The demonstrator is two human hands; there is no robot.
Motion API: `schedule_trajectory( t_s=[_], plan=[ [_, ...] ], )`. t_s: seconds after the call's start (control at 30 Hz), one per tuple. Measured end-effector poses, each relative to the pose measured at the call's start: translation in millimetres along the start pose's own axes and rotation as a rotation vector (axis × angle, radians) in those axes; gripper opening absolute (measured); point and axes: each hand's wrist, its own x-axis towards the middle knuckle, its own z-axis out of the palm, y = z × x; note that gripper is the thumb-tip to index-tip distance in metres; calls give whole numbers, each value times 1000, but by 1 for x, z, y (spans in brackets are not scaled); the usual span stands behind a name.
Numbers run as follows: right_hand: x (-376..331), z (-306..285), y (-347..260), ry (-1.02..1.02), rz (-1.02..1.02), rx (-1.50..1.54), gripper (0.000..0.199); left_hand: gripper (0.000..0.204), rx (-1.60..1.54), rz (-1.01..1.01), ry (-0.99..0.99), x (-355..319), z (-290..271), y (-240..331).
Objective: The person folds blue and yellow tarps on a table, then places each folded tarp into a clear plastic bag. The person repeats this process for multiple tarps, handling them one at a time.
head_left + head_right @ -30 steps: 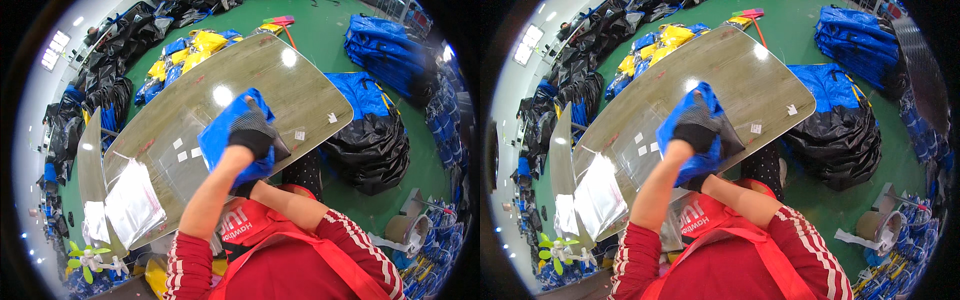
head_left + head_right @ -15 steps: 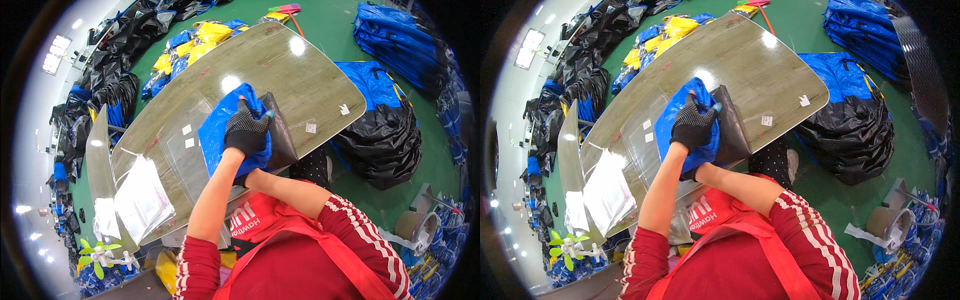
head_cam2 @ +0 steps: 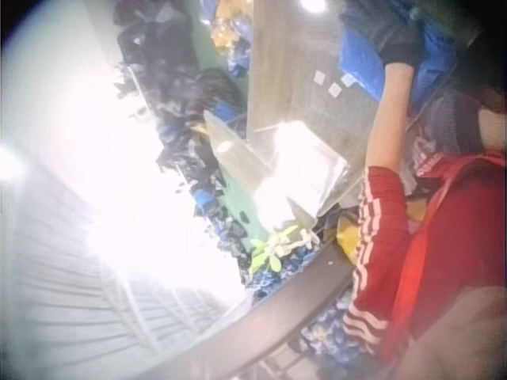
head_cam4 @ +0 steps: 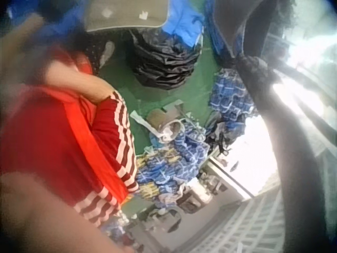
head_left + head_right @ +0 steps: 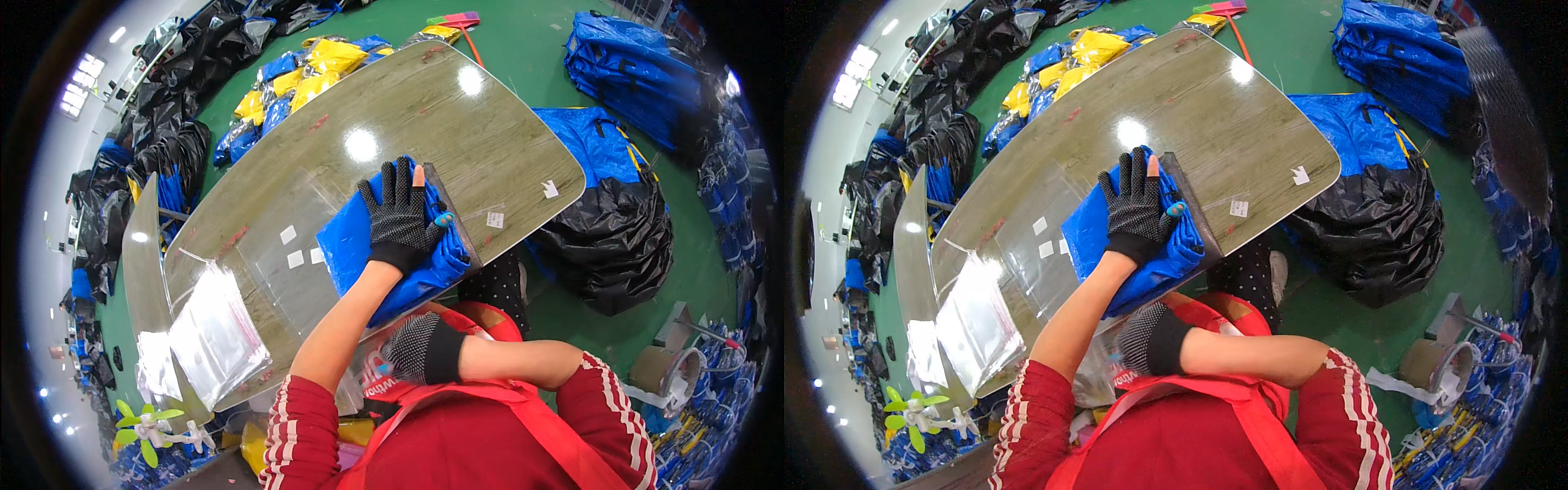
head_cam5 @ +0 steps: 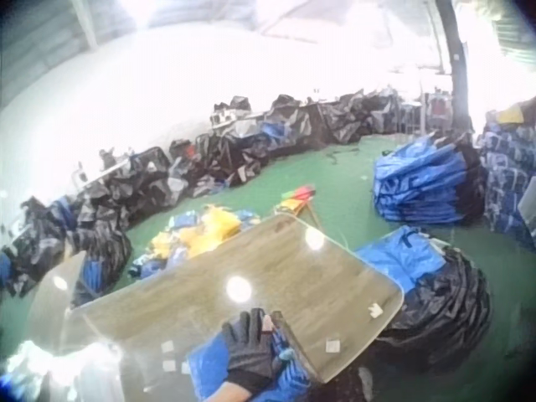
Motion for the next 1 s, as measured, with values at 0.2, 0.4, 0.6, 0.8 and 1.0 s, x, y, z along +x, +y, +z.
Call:
schedule_trajectory(
  t_s=[0.2,0.4,0.6,0.8,1.0],
  plan=[
    [0,-54,62,1024,37,-161,87,58,-49,102,-178,-2,-28,-25],
    [11,-20,97,1026,160,-294,92,48,-295,51,-287,7,-22,-79],
    [0,-28,91,1027,47,-345,95,74,-358,-591,-644,-14,-81,-127],
    [-26,-33,110,921,-473,-320,93,59,-683,-663,-640,-17,-77,-138],
    [-69,-52,140,1097,-155,308,61,37,-1672,-790,-273,32,-127,-89]
  ],
)
